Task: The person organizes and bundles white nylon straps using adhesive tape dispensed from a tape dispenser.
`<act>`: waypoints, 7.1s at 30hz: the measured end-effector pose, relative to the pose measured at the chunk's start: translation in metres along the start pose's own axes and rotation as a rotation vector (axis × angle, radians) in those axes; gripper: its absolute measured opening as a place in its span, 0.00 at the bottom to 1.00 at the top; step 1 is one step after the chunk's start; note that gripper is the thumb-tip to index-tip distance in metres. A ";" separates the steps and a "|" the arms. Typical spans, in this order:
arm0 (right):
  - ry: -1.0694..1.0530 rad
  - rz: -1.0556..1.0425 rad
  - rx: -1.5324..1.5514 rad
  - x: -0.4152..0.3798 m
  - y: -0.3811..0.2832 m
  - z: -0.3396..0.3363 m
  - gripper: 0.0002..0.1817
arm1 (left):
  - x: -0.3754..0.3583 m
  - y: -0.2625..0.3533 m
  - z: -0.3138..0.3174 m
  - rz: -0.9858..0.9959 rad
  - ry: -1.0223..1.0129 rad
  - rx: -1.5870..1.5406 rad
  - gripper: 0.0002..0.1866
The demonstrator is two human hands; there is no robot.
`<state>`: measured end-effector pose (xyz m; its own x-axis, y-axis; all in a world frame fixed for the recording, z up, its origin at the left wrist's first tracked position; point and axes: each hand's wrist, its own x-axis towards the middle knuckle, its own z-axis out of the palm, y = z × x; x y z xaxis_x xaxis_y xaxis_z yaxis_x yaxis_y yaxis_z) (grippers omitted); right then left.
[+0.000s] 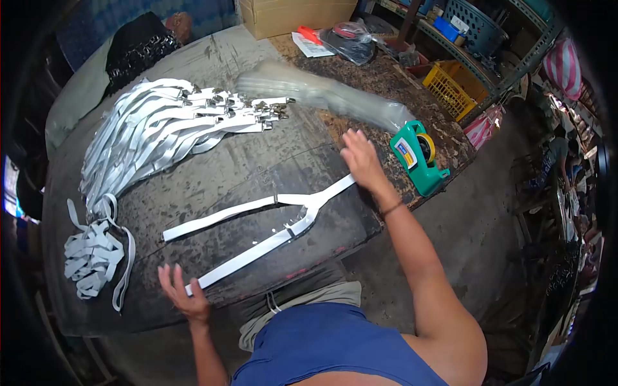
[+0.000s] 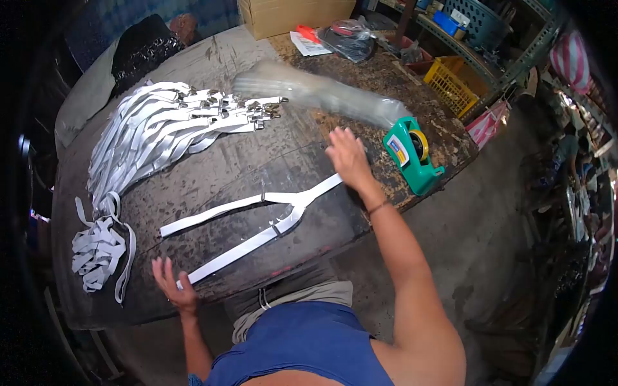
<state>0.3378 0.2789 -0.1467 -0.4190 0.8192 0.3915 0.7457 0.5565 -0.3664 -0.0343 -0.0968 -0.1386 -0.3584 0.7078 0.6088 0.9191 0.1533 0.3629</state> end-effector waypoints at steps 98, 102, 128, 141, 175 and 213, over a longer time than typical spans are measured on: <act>0.468 -0.110 0.028 0.213 -0.016 -0.111 0.11 | -0.051 0.022 0.038 -0.092 0.015 0.158 0.35; 0.292 -0.450 -0.045 0.166 -0.151 -0.142 0.07 | -0.006 0.035 0.007 -0.036 0.140 -0.149 0.38; -0.856 -1.264 0.141 -0.071 -0.384 -0.105 0.06 | -0.060 0.048 -0.231 -0.182 -0.518 -0.379 0.34; -0.388 -0.416 0.649 0.014 -0.297 -0.065 0.04 | -0.022 0.057 -0.091 -0.788 -0.624 -1.179 0.11; -0.541 -0.681 0.712 -0.058 -0.344 -0.025 0.07 | 0.004 0.056 -0.048 -0.591 -0.555 -1.101 0.10; -0.742 -0.493 0.813 -0.047 -0.366 0.010 0.09 | -0.001 0.020 -0.053 -0.699 -0.516 -1.242 0.09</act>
<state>0.0797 0.0383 -0.0398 -0.9617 0.2254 0.1559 -0.0105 0.5380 -0.8429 -0.0243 -0.1310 -0.0946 -0.3139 0.9386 -0.1431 -0.2174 0.0757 0.9731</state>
